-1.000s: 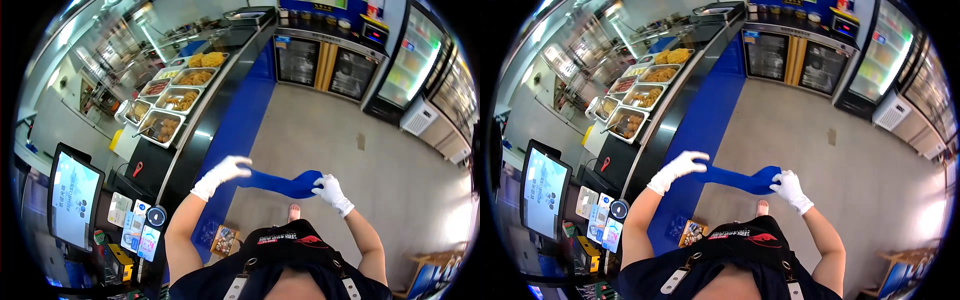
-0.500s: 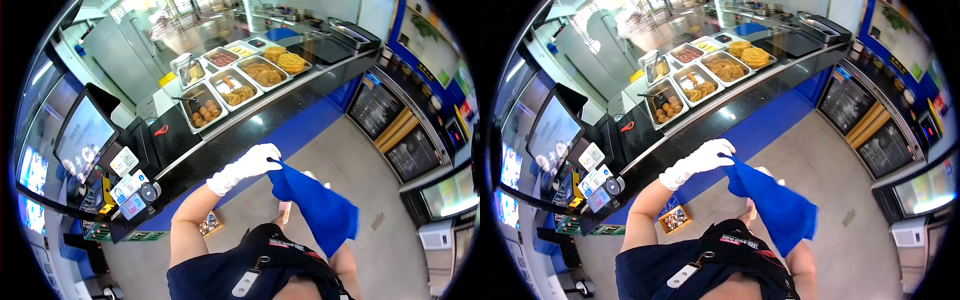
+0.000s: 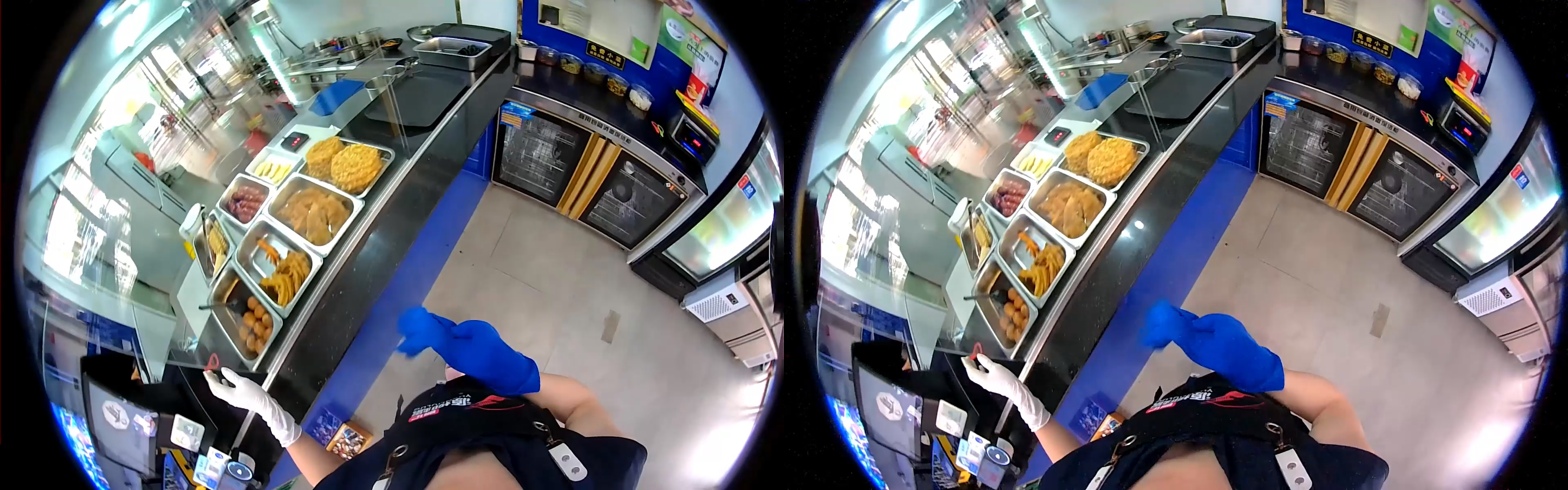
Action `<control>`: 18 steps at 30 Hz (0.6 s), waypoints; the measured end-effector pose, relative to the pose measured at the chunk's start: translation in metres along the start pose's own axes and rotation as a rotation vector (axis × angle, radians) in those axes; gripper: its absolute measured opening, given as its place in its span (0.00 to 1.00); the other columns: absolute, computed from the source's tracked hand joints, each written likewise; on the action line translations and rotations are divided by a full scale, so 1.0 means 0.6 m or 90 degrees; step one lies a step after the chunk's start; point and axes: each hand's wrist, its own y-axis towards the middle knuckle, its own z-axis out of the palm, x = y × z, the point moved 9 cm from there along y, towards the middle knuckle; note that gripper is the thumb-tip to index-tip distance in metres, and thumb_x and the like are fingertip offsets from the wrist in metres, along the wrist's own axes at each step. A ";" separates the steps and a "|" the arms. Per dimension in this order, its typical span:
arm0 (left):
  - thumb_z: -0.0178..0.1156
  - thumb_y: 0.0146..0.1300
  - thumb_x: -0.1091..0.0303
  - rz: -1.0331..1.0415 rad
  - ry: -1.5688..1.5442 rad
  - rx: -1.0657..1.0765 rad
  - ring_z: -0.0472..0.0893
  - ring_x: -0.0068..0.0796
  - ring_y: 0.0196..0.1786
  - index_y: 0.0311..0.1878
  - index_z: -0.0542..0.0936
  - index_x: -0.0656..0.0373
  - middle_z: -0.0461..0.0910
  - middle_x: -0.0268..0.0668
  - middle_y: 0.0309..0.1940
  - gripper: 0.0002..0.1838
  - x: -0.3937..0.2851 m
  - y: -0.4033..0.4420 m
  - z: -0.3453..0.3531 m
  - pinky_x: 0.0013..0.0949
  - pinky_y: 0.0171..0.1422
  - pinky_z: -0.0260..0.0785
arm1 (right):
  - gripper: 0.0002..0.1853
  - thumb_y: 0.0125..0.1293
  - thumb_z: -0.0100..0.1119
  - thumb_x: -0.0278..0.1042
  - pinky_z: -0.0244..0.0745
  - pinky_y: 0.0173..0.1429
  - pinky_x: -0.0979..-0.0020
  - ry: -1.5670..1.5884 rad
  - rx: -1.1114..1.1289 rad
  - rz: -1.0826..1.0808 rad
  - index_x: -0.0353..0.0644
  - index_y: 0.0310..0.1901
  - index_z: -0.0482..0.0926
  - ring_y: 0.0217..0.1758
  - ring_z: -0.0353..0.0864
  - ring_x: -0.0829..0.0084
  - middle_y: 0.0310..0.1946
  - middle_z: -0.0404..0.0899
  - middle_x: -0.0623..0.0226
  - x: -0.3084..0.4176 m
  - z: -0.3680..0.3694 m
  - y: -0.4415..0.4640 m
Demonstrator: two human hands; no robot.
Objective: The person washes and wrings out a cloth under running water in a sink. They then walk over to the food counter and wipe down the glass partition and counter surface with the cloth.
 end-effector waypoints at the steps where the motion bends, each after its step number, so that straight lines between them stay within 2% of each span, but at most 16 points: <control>1: 0.58 0.62 0.69 0.002 0.046 0.004 0.72 0.43 0.55 0.58 0.70 0.68 0.72 0.49 0.53 0.22 -0.020 -0.002 0.011 0.39 0.59 0.65 | 0.16 0.70 0.39 0.34 0.60 0.65 0.70 0.046 -0.047 -0.002 0.35 0.54 0.69 0.59 0.69 0.70 0.54 0.71 0.60 -0.001 -0.033 0.004; 2: 0.58 0.62 0.70 0.001 0.096 0.004 0.73 0.43 0.53 0.58 0.70 0.68 0.73 0.48 0.52 0.22 -0.039 -0.004 0.019 0.39 0.58 0.66 | 0.16 0.70 0.39 0.34 0.60 0.65 0.70 0.091 -0.094 -0.002 0.35 0.53 0.69 0.58 0.69 0.70 0.54 0.71 0.60 -0.005 -0.064 0.007; 3: 0.59 0.62 0.70 0.058 0.170 -0.062 0.75 0.42 0.49 0.56 0.72 0.68 0.74 0.47 0.50 0.21 -0.056 -0.004 0.015 0.37 0.55 0.68 | 0.16 0.70 0.39 0.33 0.60 0.65 0.70 0.133 -0.137 -0.001 0.34 0.53 0.70 0.58 0.70 0.70 0.53 0.71 0.60 -0.008 -0.095 0.011; 6: 0.59 0.62 0.68 0.009 0.175 -0.080 0.77 0.40 0.47 0.53 0.74 0.68 0.74 0.47 0.48 0.18 -0.034 0.008 0.011 0.36 0.53 0.69 | 0.15 0.70 0.39 0.32 0.60 0.65 0.71 0.190 -0.214 0.037 0.33 0.52 0.70 0.57 0.71 0.70 0.52 0.72 0.59 -0.022 -0.165 0.019; 7: 0.60 0.62 0.67 -0.057 0.159 -0.072 0.77 0.38 0.46 0.50 0.76 0.69 0.75 0.47 0.46 0.17 -0.027 0.010 0.010 0.35 0.53 0.69 | 0.15 0.70 0.39 0.31 0.60 0.65 0.71 0.181 -0.225 0.058 0.32 0.52 0.70 0.57 0.71 0.70 0.52 0.72 0.59 -0.026 -0.186 0.022; 8: 0.60 0.62 0.68 -0.065 0.185 -0.075 0.78 0.37 0.41 0.51 0.75 0.68 0.73 0.46 0.44 0.17 -0.028 0.009 0.013 0.33 0.50 0.72 | 0.15 0.70 0.39 0.31 0.60 0.65 0.72 0.149 -0.228 0.080 0.32 0.51 0.70 0.56 0.71 0.70 0.52 0.72 0.58 -0.029 -0.206 0.024; 10: 0.61 0.61 0.67 -0.153 0.152 -0.098 0.79 0.36 0.42 0.50 0.76 0.69 0.75 0.46 0.43 0.18 -0.038 0.006 0.019 0.33 0.50 0.72 | 0.15 0.69 0.39 0.30 0.60 0.65 0.72 0.034 -0.211 0.104 0.31 0.50 0.71 0.56 0.72 0.70 0.51 0.72 0.58 -0.034 -0.246 0.033; 11: 0.62 0.61 0.66 -0.161 0.155 -0.115 0.79 0.36 0.43 0.49 0.76 0.69 0.76 0.46 0.42 0.18 -0.044 0.005 0.021 0.33 0.50 0.72 | 0.15 0.71 0.37 0.31 0.59 0.66 0.72 -0.079 -0.168 0.073 0.31 0.51 0.70 0.57 0.71 0.69 0.53 0.71 0.58 -0.034 -0.262 0.046; 13: 0.63 0.59 0.65 -0.169 0.162 -0.131 0.79 0.35 0.44 0.47 0.76 0.70 0.77 0.46 0.41 0.19 -0.055 0.001 0.029 0.33 0.50 0.72 | 0.16 0.72 0.36 0.31 0.57 0.67 0.71 -0.091 -0.079 0.047 0.31 0.51 0.70 0.58 0.70 0.69 0.55 0.70 0.57 0.008 -0.253 0.075; 14: 0.64 0.59 0.65 -0.177 0.171 -0.140 0.79 0.34 0.42 0.46 0.77 0.70 0.78 0.44 0.39 0.18 -0.062 -0.003 0.035 0.32 0.50 0.71 | 0.16 0.72 0.36 0.31 0.57 0.67 0.70 0.009 -0.039 0.057 0.30 0.51 0.70 0.58 0.70 0.68 0.55 0.70 0.57 0.072 -0.220 0.087; 16: 0.65 0.58 0.66 -0.166 0.174 -0.141 0.79 0.32 0.41 0.45 0.77 0.69 0.79 0.42 0.39 0.17 -0.086 -0.013 0.055 0.31 0.49 0.71 | 0.16 0.72 0.36 0.30 0.57 0.68 0.69 0.060 -0.011 0.046 0.31 0.52 0.69 0.58 0.70 0.67 0.56 0.70 0.57 0.127 -0.216 0.100; 18: 0.65 0.57 0.66 -0.184 0.084 -0.136 0.79 0.30 0.41 0.44 0.78 0.69 0.79 0.41 0.39 0.16 -0.099 -0.026 0.086 0.30 0.48 0.71 | 0.16 0.71 0.36 0.29 0.57 0.68 0.67 -0.032 -0.027 0.005 0.31 0.54 0.69 0.58 0.71 0.66 0.57 0.69 0.57 0.153 -0.242 0.105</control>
